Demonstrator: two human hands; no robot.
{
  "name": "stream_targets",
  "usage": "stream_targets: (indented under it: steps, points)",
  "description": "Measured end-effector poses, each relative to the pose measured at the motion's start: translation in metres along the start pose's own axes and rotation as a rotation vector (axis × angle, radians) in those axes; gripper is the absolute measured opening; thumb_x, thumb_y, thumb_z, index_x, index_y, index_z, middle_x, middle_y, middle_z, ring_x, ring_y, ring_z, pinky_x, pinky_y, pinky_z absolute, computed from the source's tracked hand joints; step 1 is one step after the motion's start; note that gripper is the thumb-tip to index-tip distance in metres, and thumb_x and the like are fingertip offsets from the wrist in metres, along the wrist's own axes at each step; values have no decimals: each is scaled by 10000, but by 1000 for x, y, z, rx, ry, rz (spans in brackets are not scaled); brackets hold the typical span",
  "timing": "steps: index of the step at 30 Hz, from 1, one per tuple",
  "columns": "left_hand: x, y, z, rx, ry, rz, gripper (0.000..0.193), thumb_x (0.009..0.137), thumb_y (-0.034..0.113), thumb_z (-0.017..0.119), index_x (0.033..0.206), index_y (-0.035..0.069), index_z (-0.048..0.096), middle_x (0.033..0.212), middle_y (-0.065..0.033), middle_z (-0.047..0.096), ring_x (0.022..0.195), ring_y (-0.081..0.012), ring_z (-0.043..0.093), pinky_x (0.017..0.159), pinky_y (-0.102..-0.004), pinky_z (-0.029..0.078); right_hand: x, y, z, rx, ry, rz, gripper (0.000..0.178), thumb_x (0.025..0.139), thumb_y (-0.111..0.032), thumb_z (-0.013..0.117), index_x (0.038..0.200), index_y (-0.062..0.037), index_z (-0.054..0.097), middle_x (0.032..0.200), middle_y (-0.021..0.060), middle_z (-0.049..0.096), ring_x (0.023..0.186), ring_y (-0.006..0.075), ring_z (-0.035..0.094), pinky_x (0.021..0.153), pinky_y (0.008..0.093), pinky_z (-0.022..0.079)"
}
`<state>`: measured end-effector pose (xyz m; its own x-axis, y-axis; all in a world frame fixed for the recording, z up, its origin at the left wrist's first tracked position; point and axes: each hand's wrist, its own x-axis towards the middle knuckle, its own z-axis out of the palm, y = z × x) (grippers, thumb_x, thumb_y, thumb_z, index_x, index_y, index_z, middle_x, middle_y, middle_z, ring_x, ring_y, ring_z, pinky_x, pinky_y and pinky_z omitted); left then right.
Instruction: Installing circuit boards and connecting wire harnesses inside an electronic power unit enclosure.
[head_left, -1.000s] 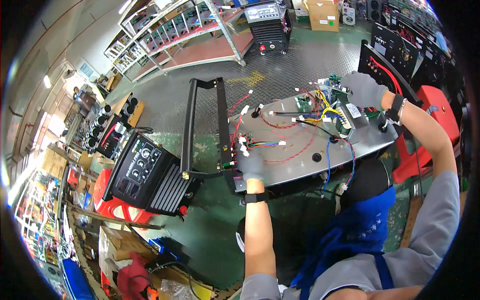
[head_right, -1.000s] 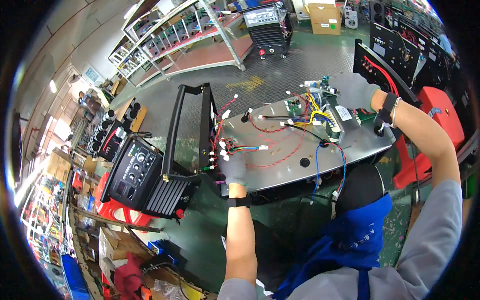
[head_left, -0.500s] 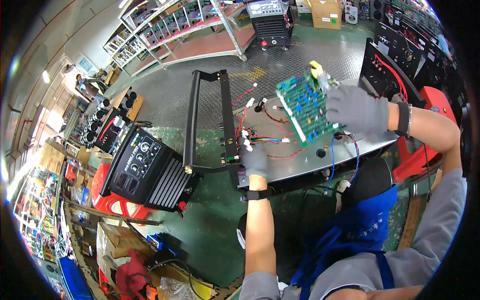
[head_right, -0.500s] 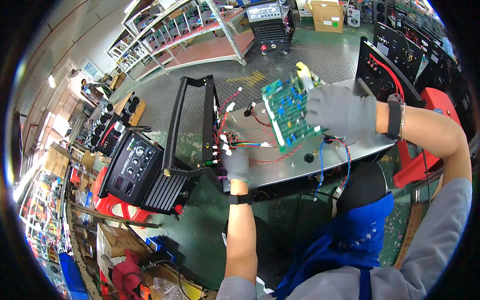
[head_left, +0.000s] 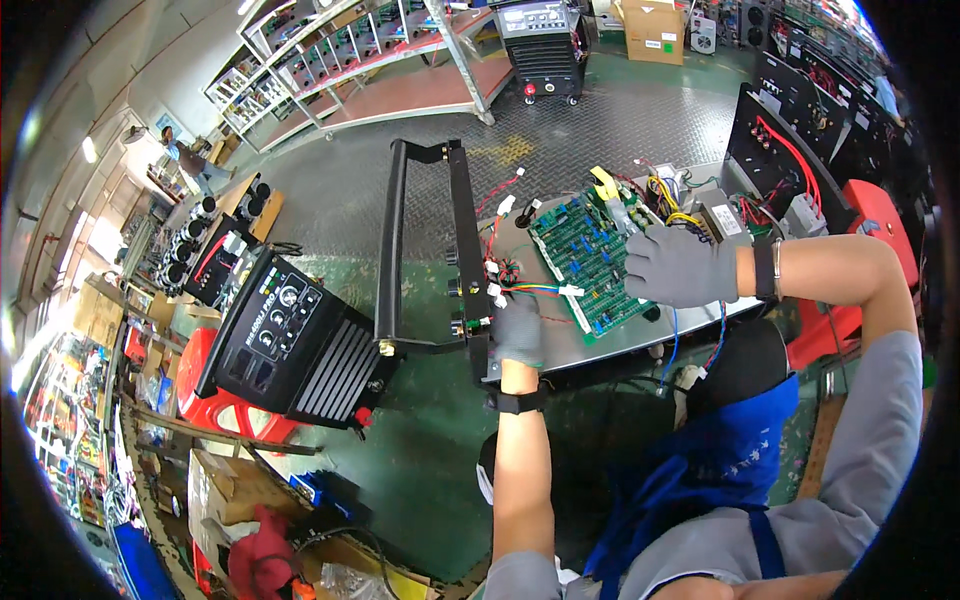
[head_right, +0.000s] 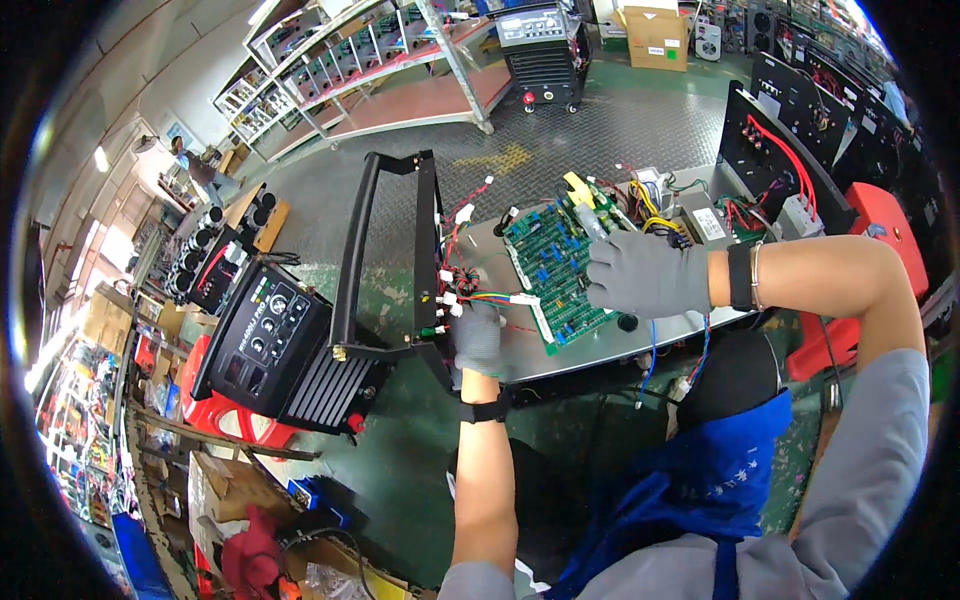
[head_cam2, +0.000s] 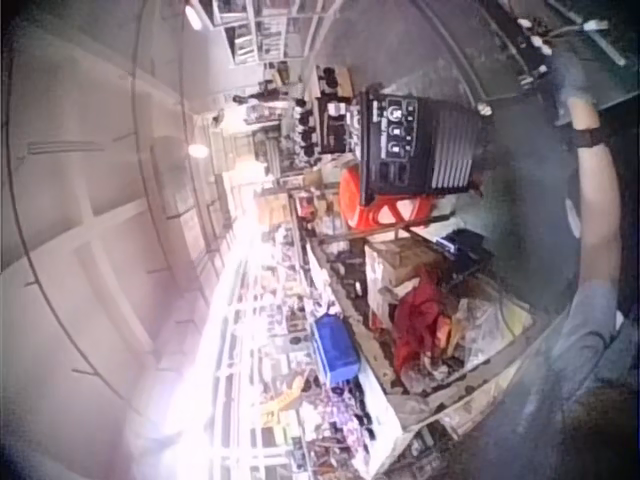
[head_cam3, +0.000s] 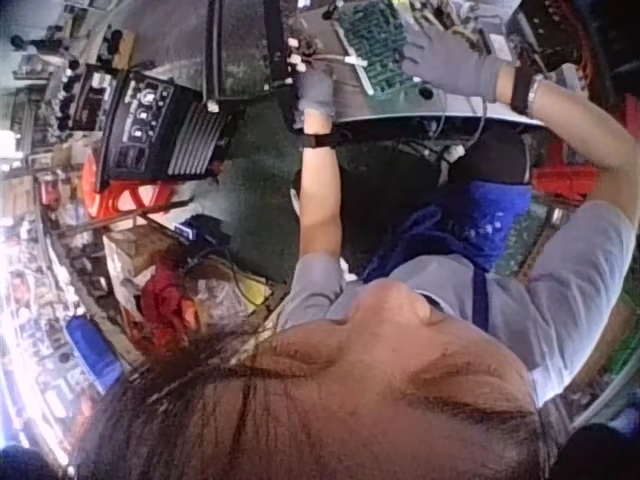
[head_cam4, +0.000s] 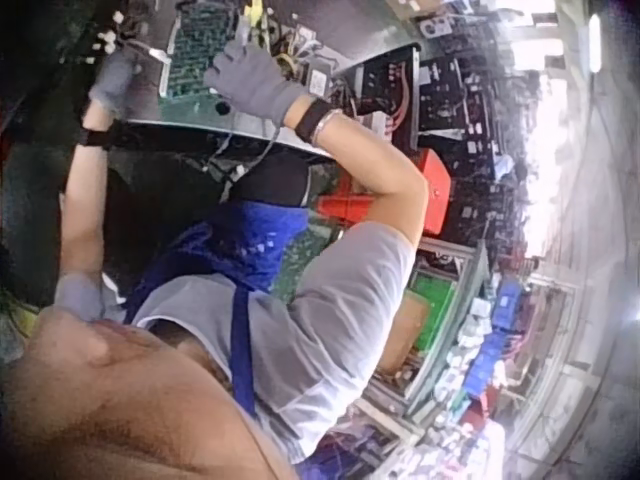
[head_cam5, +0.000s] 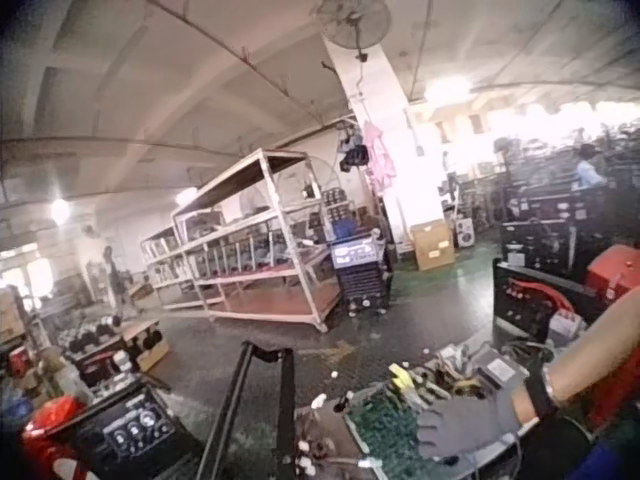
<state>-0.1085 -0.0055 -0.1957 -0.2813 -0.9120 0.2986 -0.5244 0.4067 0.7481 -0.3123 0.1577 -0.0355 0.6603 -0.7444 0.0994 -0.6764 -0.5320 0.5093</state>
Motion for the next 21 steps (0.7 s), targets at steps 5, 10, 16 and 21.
stream_targets:
  steps: [5,10,16,21]
  points:
    - [-11,3,10,-84,177,8,349,929,340,443,926,35,612,731,-127,632,676,-267,624,584,-400,467,-7,-8,21,-15,8,17,106,740,-227,560,795,-138,547,786,10,514,838,190,501,656,318,416]
    - [1,-12,-4,41,-236,-150,361,929,253,451,1212,36,507,1127,-263,572,980,-428,581,738,-497,498,-11,-27,38,11,13,46,174,725,-285,582,802,-130,556,795,17,523,864,195,503,679,334,420]
    - [-2,-17,0,-331,75,12,145,905,169,516,851,46,570,685,-23,553,599,-116,529,502,-278,426,13,-20,-7,258,-319,171,344,727,-410,625,867,-95,624,897,62,567,895,234,527,716,373,410]
    - [-10,16,-11,-567,25,-6,144,909,207,548,916,68,585,725,-7,583,590,-110,540,492,-262,431,72,33,32,411,4,403,241,769,-289,635,842,-59,629,885,121,592,836,291,589,692,432,482]
